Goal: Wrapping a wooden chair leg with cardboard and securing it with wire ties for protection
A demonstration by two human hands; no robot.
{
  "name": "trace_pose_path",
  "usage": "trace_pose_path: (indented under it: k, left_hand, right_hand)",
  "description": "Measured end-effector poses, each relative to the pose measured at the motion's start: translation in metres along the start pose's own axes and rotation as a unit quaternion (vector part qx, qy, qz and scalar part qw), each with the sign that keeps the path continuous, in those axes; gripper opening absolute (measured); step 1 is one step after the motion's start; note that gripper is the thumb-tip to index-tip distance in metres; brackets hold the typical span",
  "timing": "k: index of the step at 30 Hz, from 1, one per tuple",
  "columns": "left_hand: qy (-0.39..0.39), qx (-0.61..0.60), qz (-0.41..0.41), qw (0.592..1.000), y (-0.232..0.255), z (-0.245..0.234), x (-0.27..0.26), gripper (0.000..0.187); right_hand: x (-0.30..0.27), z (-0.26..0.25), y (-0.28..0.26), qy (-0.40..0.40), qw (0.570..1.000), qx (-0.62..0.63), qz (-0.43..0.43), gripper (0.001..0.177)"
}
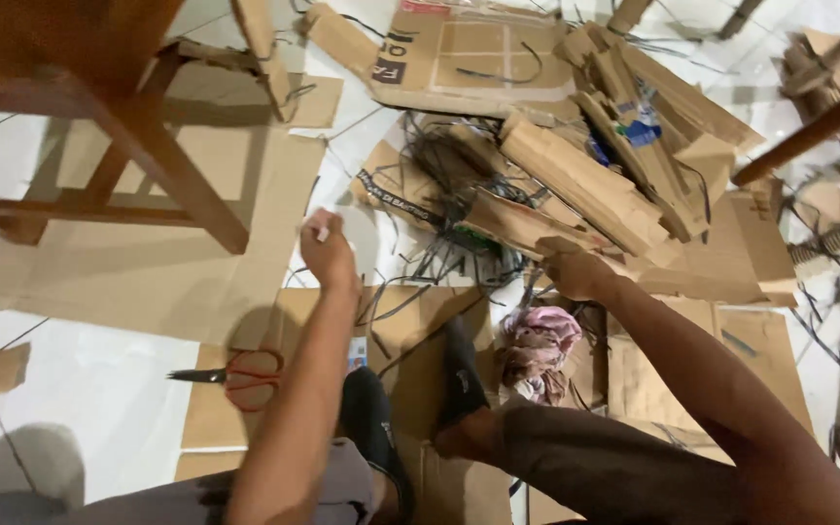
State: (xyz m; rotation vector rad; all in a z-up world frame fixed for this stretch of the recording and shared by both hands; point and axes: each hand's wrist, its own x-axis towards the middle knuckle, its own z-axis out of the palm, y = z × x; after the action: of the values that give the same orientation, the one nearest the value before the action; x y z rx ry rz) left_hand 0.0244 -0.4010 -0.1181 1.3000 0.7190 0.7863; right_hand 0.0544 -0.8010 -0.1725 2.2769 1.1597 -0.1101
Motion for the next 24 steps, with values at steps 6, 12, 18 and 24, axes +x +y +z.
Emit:
trace_pose_path:
  k: [6, 12, 18, 24]
  left_hand:
    - [-0.159, -0.003, -0.150, 0.976, -0.015, -0.001, -0.082, 0.015]
    - [-0.330, 0.041, -0.034, 0.942, -0.056, -0.004, -0.094, 0.026]
    - [-0.408, 0.009, -0.043, 0.912, -0.021, -0.015, -0.093, 0.025]
    - [-0.441, 0.023, 0.007, 0.897, 0.023, -0.013, -0.105, 0.033]
  right_hand:
    - [-0.033, -0.111, 0.017, 0.099, 0.635, 0.736, 0.211, 0.031]
    - [-0.015, -0.065, 0.064, 0.234, 0.526, 0.759, 0.305, 0.038]
    - [0.012, -0.115, 0.064, 0.219, 0.440, 0.807, 0.329, 0.034]
    - [0.037, -0.122, 0.060, 0.285, 0.343, 0.808, 0.386, 0.008]
